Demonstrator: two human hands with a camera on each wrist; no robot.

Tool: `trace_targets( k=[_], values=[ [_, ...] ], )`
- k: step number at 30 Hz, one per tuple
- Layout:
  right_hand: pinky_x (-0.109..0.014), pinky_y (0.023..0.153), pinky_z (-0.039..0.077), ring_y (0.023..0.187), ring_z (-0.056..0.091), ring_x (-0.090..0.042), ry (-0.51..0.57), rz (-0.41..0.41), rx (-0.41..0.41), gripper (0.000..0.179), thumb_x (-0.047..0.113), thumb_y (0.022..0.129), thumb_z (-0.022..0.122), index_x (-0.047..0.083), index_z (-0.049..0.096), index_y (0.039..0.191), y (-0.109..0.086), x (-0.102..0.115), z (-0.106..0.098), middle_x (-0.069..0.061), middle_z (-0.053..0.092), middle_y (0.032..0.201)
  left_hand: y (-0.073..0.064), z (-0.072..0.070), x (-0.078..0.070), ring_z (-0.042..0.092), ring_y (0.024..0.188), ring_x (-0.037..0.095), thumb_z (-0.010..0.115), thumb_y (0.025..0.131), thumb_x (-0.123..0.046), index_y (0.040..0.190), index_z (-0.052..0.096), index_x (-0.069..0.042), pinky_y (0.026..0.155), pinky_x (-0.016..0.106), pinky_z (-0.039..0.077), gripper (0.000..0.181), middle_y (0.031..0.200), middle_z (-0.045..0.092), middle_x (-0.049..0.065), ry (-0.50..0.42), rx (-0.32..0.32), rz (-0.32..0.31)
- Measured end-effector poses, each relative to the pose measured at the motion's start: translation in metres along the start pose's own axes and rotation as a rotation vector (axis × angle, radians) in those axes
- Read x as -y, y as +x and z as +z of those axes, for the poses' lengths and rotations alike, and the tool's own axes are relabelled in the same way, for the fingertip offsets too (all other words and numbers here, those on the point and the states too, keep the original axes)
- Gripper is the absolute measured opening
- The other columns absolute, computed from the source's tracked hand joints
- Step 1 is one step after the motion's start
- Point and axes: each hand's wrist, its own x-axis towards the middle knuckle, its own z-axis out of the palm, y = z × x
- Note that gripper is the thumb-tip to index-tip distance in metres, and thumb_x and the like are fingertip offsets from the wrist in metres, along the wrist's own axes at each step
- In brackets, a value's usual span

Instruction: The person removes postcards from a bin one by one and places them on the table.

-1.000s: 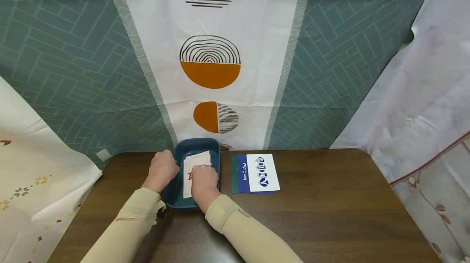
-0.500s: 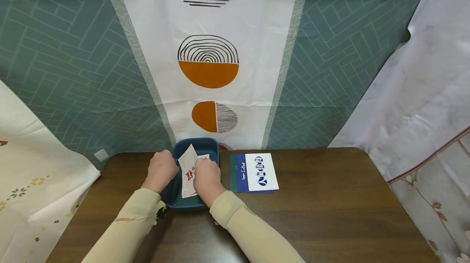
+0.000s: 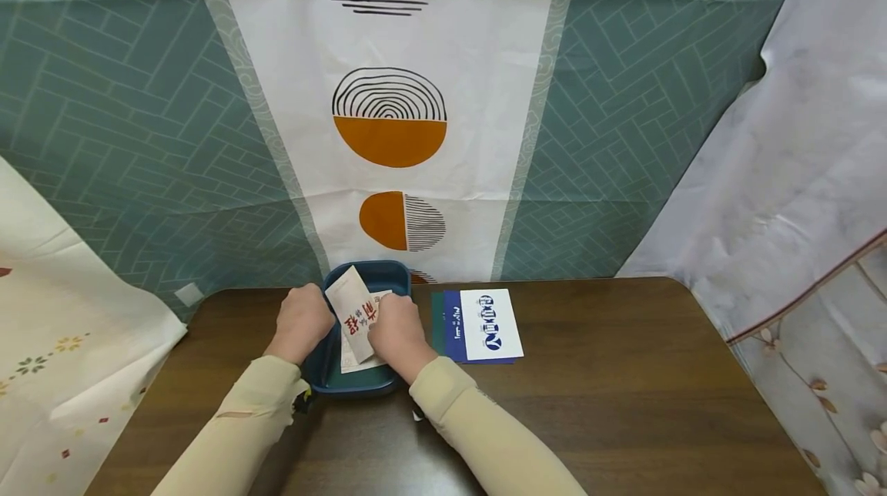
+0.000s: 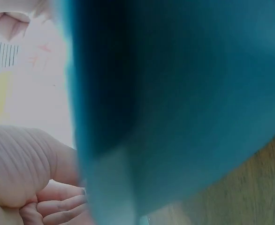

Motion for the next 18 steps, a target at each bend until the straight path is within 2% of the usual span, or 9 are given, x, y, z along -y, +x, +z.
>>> trace_targets(
  k=[6,11,18],
  values=[
    [-0.021,0.041,0.043,0.056,0.057,-0.011,0.083,-0.016,-0.041,0.014,0.016,0.080,0.073,0.004,0.070,0.087,-0.002,-0.006,-0.013,-0.003,0.065,0.072,-0.002,-0.001,-0.001,0.058,0.062,0.026,0.058,0.080,-0.007,0.091,0.063,0.005,0.044,0.034,0.045,0.017,0.083,0.064,0.021,0.011,0.004,0.004],
    [-0.022,0.045,0.045,0.058,0.058,-0.010,0.122,-0.028,-0.083,0.019,0.016,0.080,0.073,0.003,0.071,0.094,-0.004,-0.014,-0.030,-0.004,0.066,0.077,-0.001,-0.001,-0.002,0.057,0.061,0.025,0.056,0.082,-0.006,0.095,0.063,0.005,0.043,0.033,0.044,0.018,0.083,0.063,0.020,0.013,0.022,-0.005],
    [-0.024,0.046,0.043,0.056,0.057,-0.008,0.136,-0.051,-0.204,0.021,0.016,0.079,0.073,0.004,0.072,0.096,-0.006,-0.032,-0.053,-0.005,0.070,0.078,-0.004,0.000,-0.001,0.055,0.056,0.024,0.057,0.079,-0.004,0.088,0.065,0.006,0.039,0.031,0.042,0.015,0.076,0.063,0.019,-0.011,-0.017,0.034]
  ],
)
